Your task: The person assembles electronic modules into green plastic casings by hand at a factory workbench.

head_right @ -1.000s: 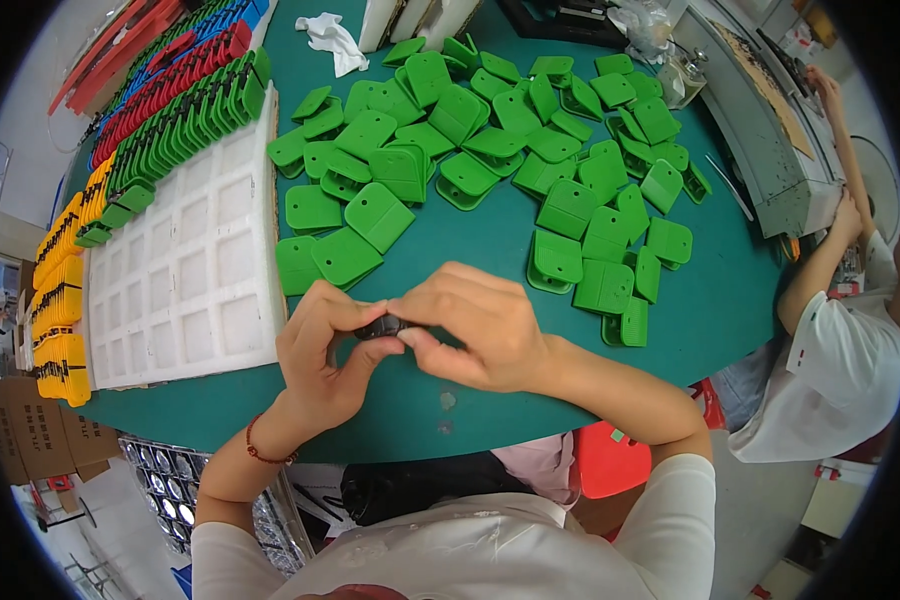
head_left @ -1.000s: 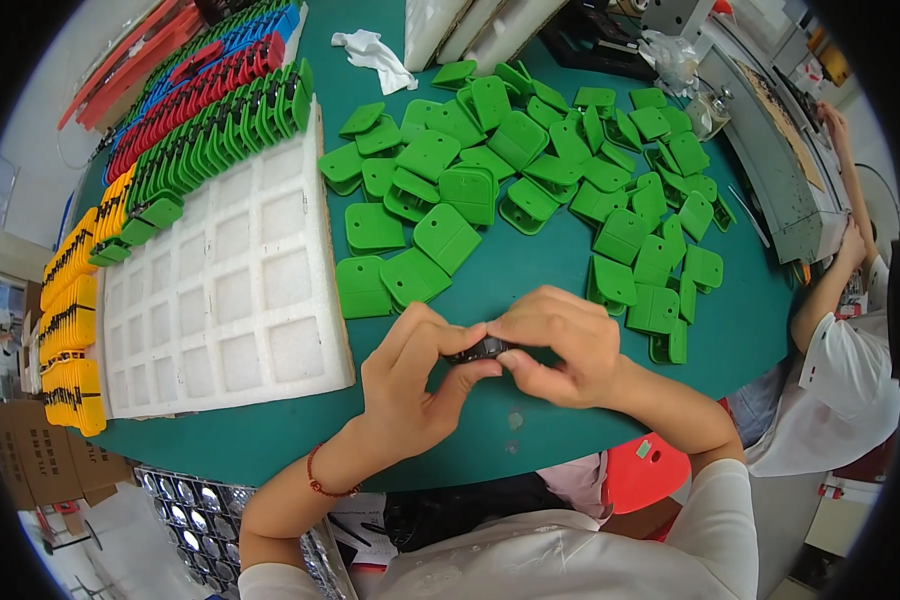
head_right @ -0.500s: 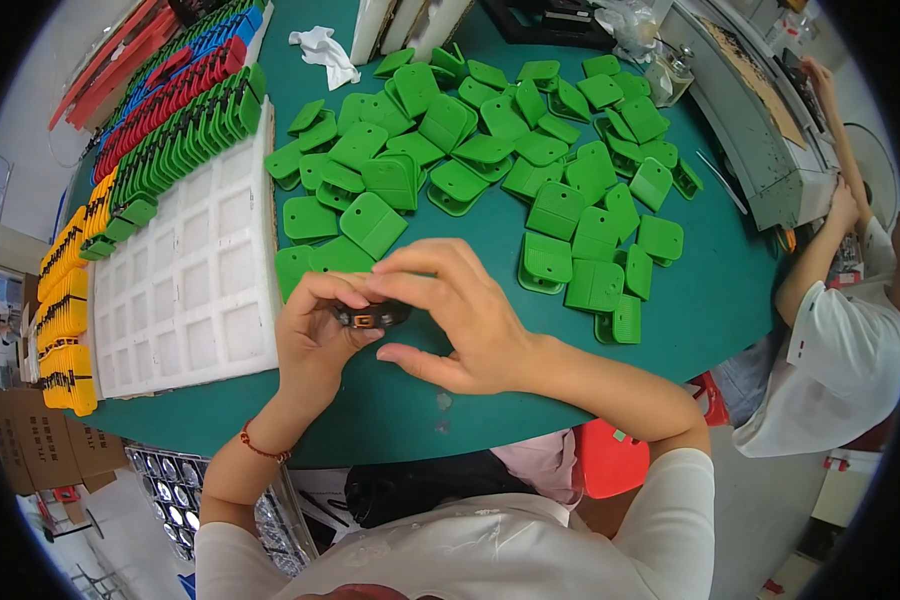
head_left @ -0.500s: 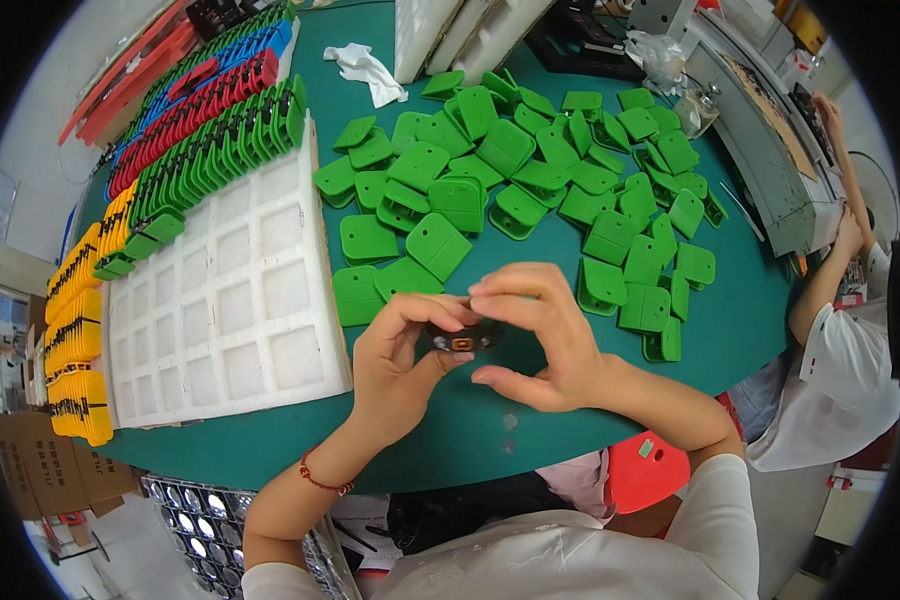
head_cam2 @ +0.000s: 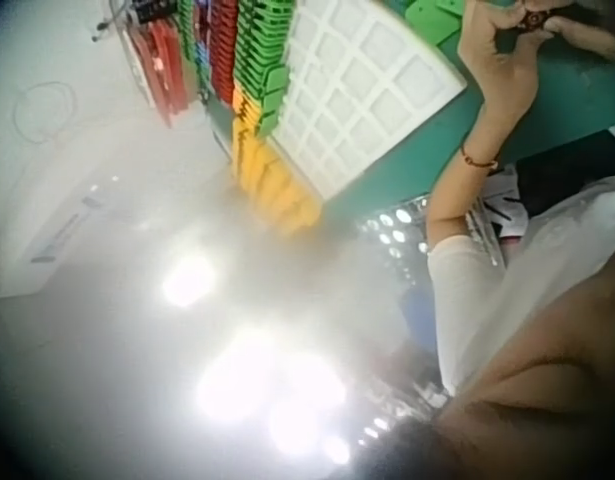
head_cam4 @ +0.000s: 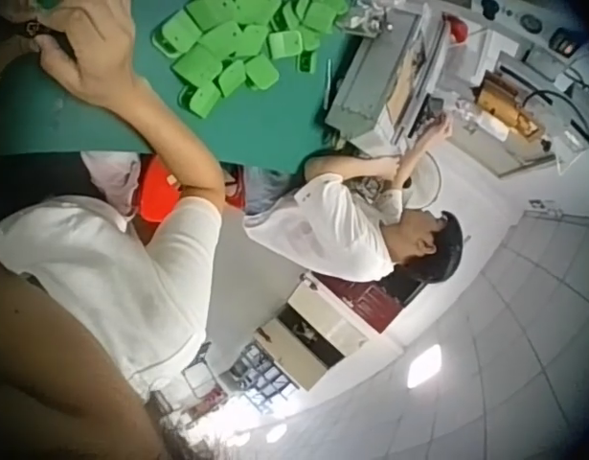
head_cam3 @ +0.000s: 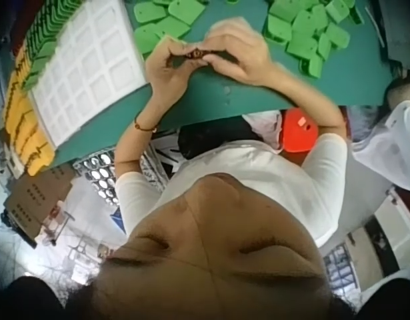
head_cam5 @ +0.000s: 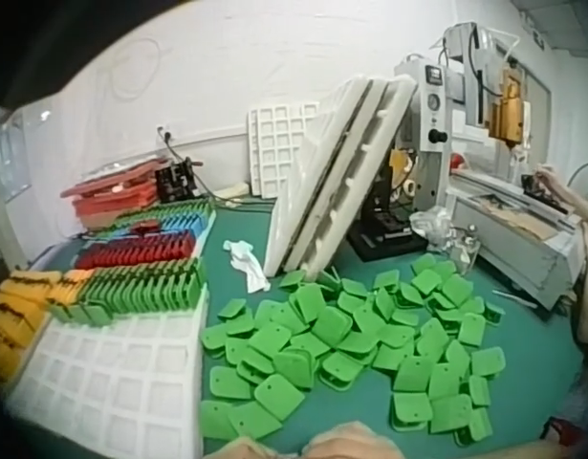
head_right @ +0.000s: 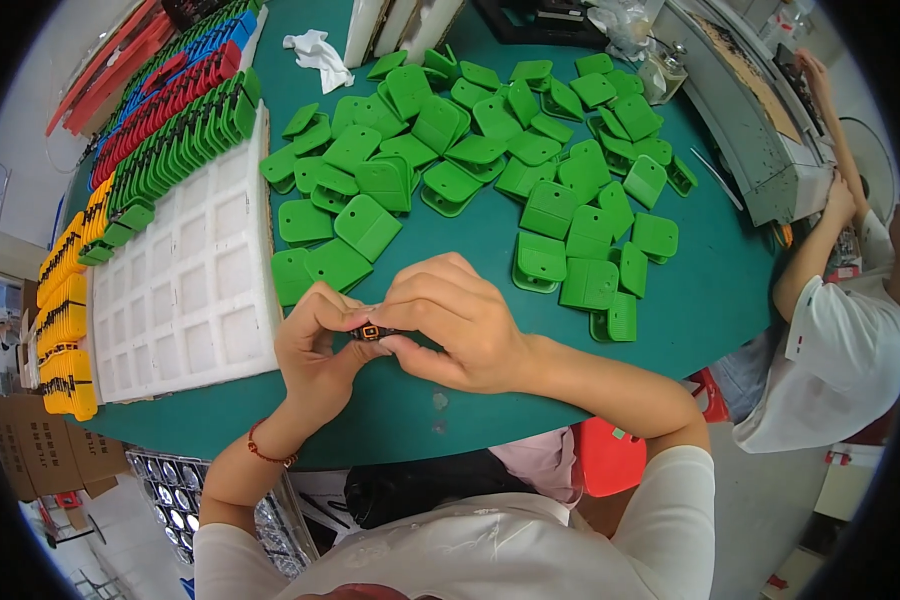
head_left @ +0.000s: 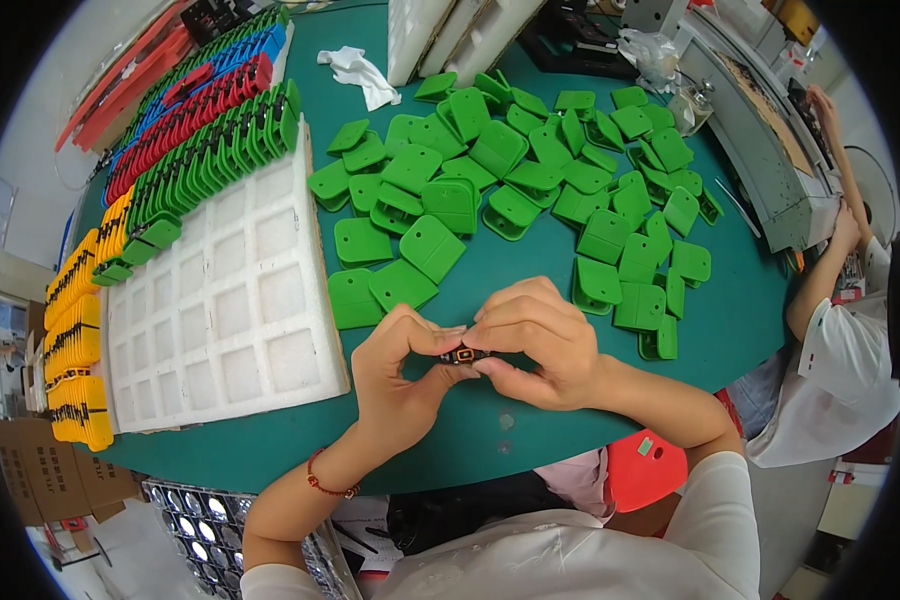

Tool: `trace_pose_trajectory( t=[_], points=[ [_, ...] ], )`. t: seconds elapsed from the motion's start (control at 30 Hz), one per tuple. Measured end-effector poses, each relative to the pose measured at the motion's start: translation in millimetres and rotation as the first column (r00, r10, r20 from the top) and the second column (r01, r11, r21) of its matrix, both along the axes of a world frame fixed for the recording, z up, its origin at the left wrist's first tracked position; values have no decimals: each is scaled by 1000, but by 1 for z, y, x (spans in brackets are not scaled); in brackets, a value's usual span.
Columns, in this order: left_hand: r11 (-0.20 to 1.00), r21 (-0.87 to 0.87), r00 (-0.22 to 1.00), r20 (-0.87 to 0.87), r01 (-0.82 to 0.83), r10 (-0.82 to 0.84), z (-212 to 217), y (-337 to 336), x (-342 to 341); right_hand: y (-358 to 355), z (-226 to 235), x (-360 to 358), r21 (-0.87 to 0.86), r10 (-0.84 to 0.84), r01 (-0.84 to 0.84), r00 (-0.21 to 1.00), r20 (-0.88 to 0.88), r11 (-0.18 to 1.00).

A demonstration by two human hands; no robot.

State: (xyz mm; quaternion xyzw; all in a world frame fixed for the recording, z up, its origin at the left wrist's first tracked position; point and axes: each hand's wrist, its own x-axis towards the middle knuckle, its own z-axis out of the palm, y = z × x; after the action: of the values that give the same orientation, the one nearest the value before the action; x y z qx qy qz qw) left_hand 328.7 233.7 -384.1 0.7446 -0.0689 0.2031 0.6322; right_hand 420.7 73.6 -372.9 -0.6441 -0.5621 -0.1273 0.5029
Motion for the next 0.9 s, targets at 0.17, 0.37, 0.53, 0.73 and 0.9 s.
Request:
trace_pose_trajectory(
  t=[0.17, 0.37, 0.53, 0.73, 0.9],
  points=[
    [962, -273, 994, -108, -18, -12, -6, -1, 4, -10, 29, 20, -312, -83, 101, 994, 71, 945],
    [909, -416, 989, -111, 40, -94, -6, 7, 10, -55, 28, 61, -407, -576, 785, 619, 534, 467],
    [883, -446, 987, 4, 145, -160, -12, 6, 12, -48, 44, 55, -410, -519, 671, 739, 428, 617],
    [849, -518, 990, -30, 101, -137, -6, 2, 9, -26, 40, 40, 8, -94, 116, 845, -527, 993],
    [868, -485, 994, 44, 106, -97, -5, 3, 9, -33, 42, 36, -55, -135, 126, 964, -229, 991]
  ],
)
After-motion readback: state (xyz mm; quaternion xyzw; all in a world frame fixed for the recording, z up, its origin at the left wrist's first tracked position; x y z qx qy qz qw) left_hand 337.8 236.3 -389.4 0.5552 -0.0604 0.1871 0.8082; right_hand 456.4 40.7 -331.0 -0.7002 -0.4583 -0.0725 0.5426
